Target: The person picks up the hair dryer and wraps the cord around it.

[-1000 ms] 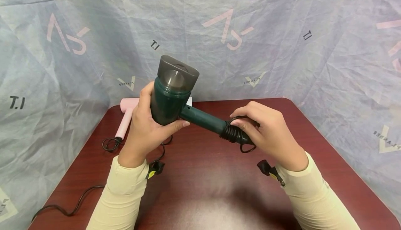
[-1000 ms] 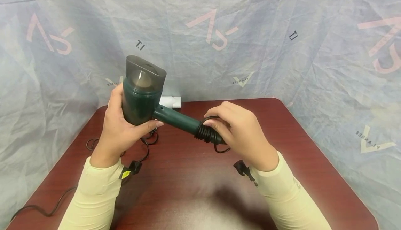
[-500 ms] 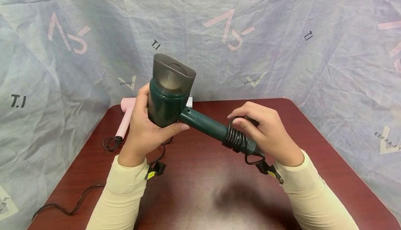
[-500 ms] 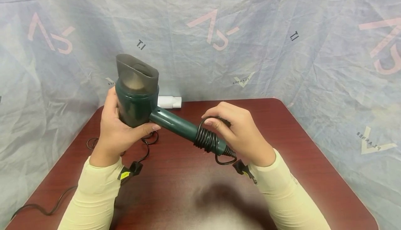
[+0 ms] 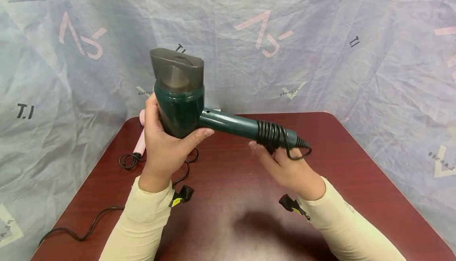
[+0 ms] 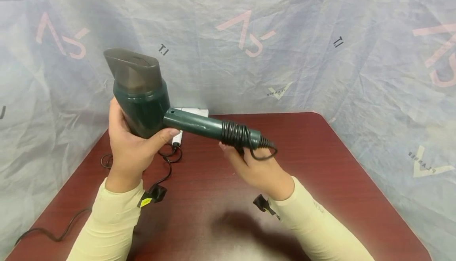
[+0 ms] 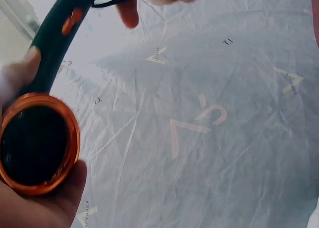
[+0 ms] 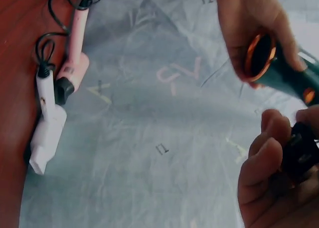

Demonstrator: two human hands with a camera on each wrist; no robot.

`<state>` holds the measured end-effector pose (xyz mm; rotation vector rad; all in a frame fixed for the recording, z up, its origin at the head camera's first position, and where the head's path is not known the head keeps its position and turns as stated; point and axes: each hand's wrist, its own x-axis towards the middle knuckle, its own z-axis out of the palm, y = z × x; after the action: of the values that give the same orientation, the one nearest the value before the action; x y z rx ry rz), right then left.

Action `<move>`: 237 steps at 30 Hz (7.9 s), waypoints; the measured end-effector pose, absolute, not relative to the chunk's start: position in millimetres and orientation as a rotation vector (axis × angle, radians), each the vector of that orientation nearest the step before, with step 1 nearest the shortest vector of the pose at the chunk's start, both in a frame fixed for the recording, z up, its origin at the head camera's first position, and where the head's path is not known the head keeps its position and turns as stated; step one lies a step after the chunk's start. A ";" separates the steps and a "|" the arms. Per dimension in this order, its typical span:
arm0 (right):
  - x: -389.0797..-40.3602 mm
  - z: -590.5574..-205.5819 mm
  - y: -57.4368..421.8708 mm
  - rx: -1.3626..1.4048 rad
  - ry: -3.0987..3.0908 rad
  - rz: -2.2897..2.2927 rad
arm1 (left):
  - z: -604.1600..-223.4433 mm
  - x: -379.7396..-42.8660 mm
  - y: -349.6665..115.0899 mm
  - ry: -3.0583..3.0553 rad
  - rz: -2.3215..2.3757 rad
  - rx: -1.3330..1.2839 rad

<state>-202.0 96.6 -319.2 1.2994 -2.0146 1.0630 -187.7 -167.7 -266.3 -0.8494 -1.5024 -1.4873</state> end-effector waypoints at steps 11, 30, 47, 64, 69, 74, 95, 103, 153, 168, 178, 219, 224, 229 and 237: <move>-194.6 -317.3 92.9 1.195 -2.243 1.094 | -268.6 -189.2 -162.3 -1.542 -1.492 -0.711; -193.3 -312.1 95.5 0.705 -1.971 0.675 | -283.2 -196.9 -173.1 -1.923 -1.187 -0.439; -234.2 -324.6 101.7 1.074 -2.049 0.729 | -288.5 -209.8 -185.3 -2.021 -1.011 -0.524; -266.5 -358.9 142.5 0.858 -2.190 0.980 | -289.8 -206.9 -179.7 -2.087 -0.956 -0.488; -293.2 -384.0 183.4 0.522 -2.291 1.061 | -288.5 -208.0 -180.3 -2.117 -0.954 -0.568; -311.2 -413.7 227.2 0.212 -2.439 1.136 | -292.7 -208.3 -179.8 -2.203 -0.940 -0.631; -337.5 -455.1 314.7 -0.360 -2.521 1.525 | -301.2 -209.4 -173.3 -2.373 -0.926 -0.625; -339.5 -460.1 327.9 -0.372 -2.616 1.261 | -300.5 -209.8 -170.6 -2.426 -0.936 -0.583; -334.2 -461.6 342.6 -0.677 -1.943 1.893 | -381.1 -375.3 -229.8 -3.252 -0.461 0.109; -339.3 -461.7 346.0 -0.686 -2.012 1.811 | -406.8 -387.2 -243.3 -3.242 -0.669 0.233; -340.2 -461.8 339.8 -0.622 -2.062 1.765 | -407.0 -397.9 -242.1 -3.285 -1.075 0.143; -247.7 -307.9 85.6 0.953 -2.144 1.458 | -274.4 -253.4 -99.7 -1.845 -1.935 -0.754; -245.9 -313.9 77.0 0.960 -2.125 1.371 | -277.6 -245.7 -110.1 -1.976 -1.730 -0.673; -246.9 -315.9 82.6 0.914 -2.084 1.315 | -283.0 -242.4 -130.6 -2.081 -1.567 -0.626; -240.6 -305.9 97.5 0.882 -2.081 1.228 | -268.1 -214.3 -186.6 -1.582 -1.829 -0.555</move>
<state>-240.6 97.5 -305.9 0.8817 -2.0808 1.2279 -214.3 -186.6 -268.1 -0.5550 -1.5819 -1.8293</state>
